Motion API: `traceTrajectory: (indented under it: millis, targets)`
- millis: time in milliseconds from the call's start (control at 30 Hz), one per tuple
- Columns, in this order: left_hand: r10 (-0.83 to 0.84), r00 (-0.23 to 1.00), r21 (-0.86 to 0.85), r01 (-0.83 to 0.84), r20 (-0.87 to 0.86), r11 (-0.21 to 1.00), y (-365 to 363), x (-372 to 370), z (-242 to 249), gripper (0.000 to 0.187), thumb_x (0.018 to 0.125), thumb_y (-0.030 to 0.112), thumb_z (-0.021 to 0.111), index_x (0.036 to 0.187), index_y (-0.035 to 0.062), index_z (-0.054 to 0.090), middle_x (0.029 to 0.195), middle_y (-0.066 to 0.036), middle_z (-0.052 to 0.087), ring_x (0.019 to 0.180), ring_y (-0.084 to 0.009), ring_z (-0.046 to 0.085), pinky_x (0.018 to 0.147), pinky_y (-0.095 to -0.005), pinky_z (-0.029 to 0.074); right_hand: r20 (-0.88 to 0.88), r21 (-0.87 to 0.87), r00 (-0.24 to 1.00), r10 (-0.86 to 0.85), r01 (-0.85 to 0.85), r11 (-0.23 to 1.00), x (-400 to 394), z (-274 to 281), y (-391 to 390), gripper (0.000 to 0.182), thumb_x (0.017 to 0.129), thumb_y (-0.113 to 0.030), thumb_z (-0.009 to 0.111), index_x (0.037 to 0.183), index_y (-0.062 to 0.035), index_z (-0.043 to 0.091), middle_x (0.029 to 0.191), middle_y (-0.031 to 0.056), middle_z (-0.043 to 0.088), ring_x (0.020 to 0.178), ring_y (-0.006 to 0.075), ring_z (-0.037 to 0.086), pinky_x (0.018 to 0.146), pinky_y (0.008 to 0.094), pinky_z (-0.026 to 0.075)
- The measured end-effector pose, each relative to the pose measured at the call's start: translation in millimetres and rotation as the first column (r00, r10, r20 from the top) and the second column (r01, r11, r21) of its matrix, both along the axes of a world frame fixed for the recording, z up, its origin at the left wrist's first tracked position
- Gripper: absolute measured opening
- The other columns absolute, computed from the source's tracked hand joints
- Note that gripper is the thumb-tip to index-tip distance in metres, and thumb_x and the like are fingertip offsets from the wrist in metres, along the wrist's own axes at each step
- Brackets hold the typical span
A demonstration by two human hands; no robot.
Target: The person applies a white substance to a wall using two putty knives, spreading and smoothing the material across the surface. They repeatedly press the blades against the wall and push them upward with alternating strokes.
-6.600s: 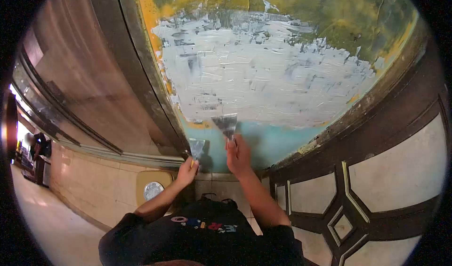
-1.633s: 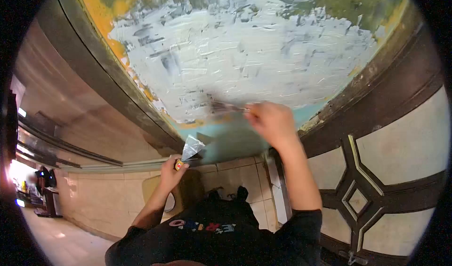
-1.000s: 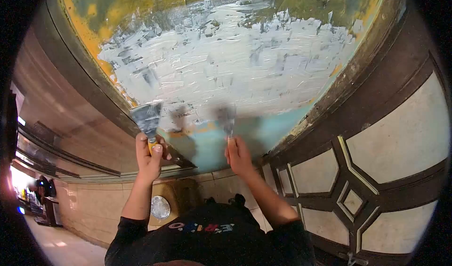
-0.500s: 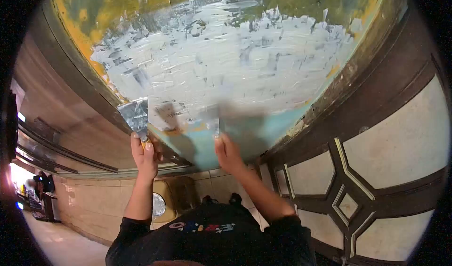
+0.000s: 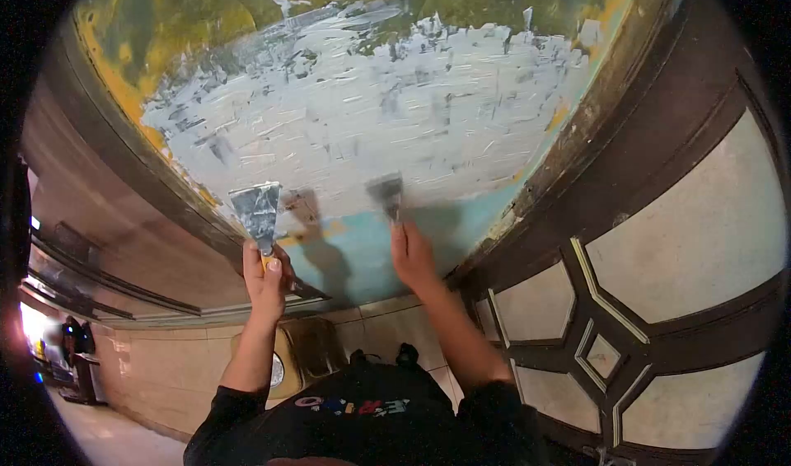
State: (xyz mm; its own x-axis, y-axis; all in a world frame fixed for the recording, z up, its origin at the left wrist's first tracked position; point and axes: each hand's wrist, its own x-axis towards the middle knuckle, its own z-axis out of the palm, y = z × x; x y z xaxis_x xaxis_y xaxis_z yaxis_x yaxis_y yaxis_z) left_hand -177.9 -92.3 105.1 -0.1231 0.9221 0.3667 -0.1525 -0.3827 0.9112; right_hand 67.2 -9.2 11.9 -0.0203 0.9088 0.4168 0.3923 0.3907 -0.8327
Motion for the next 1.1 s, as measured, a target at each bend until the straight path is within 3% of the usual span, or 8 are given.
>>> traceTrajectory:
  millis: [167,233,367,467,667,833,967,1100]
  targets:
    - [-0.003,1.0,-0.043,0.003,-0.018,0.999,-6,2,-18,0.026,0.093,0.025,0.052,0.106,0.0064,0.039,0.077,-0.002,0.046,0.054,-0.0063,0.043,0.046,-0.0212,0.039,-0.224,-0.233,0.971,0.086,-0.139,0.963,19,-27,-66,0.029,0.097,-0.03,0.044,0.095,-0.003,0.053,0.067,0.007,0.051,0.057,0.0162,0.049,0.054,0.0314,0.04]
    - [0.031,0.999,-0.108,-0.034,-0.03,0.994,-9,11,-20,0.026,0.093,0.025,0.052,0.106,0.0064,0.038,0.074,-0.002,0.046,0.052,-0.0064,0.042,0.046,-0.0212,0.039,-0.142,0.046,0.987,0.08,-0.074,0.996,33,-26,-21,0.033,0.1,-0.029,0.037,0.099,-0.0014,0.056,0.064,0.002,0.048,0.058,0.0103,0.044,0.056,0.0274,0.038]
    - [-0.045,0.999,-0.077,0.044,-0.005,0.996,-6,29,-23,0.032,0.092,0.03,0.054,0.11,0.0119,0.035,0.073,-0.005,0.046,0.054,-0.0089,0.044,0.043,-0.0215,0.04,-0.158,0.197,0.987,0.016,0.016,0.98,34,159,2,0.032,0.098,-0.029,0.039,0.091,-0.0002,0.052,0.064,0.009,0.05,0.053,0.0182,0.046,0.053,0.0317,0.04]
    - [-0.041,0.999,-0.089,0.04,-0.006,0.995,-4,39,-25,0.031,0.092,0.03,0.055,0.108,0.0119,0.036,0.073,-0.005,0.046,0.054,-0.0089,0.044,0.043,-0.0213,0.04,-0.238,0.055,0.971,-0.018,0.031,0.998,36,139,16,0.036,0.098,-0.033,0.038,0.091,-0.0004,0.052,0.068,0.0114,0.052,0.056,0.0223,0.048,0.055,0.0347,0.041]
    - [0.045,0.998,-0.076,-0.049,-0.053,0.996,-9,34,-30,0.024,0.093,0.023,0.051,0.105,0.007,0.038,0.07,-0.001,0.044,0.051,-0.0061,0.042,0.043,-0.0207,0.038,-0.104,-0.047,0.99,-0.091,0.086,0.995,52,-62,-30,0.034,0.098,-0.031,0.041,0.079,-0.0035,0.048,0.065,0.0031,0.048,0.057,0.0149,0.044,0.053,0.0316,0.036]
    - [0.022,0.998,-0.124,-0.028,-0.054,0.992,-1,41,-33,0.023,0.094,0.022,0.049,0.108,0.0072,0.038,0.072,-0.001,0.045,0.052,-0.0062,0.042,0.045,-0.0207,0.039,-0.12,0.268,0.98,-0.156,0.183,0.946,83,50,0,0.029,0.098,-0.026,0.04,0.09,-0.0022,0.055,0.062,-0.0002,0.044,0.055,0.0086,0.042,0.052,0.0275,0.035]
    - [0.008,0.999,-0.04,-0.01,-0.045,0.999,19,64,-19,0.026,0.094,0.022,0.049,0.111,0.0071,0.037,0.075,-0.003,0.047,0.054,-0.0072,0.043,0.046,-0.0213,0.039,-0.204,0.183,0.97,-0.135,0.173,0.968,85,152,26,0.03,0.098,-0.026,0.039,0.09,-0.0013,0.054,0.059,0.0052,0.047,0.053,0.0164,0.046,0.052,0.0322,0.038]
    - [0.005,1.0,-0.01,-0.005,0.015,1.0,34,73,-18,0.027,0.094,0.022,0.048,0.113,0.0074,0.035,0.074,-0.003,0.046,0.054,-0.0076,0.043,0.045,-0.0214,0.039,-0.059,0.216,0.966,-0.253,0.26,0.941,94,54,32,0.033,0.098,-0.031,0.041,0.093,-0.0015,0.055,0.067,0.0123,0.051,0.058,0.0253,0.051,0.056,0.0363,0.041]
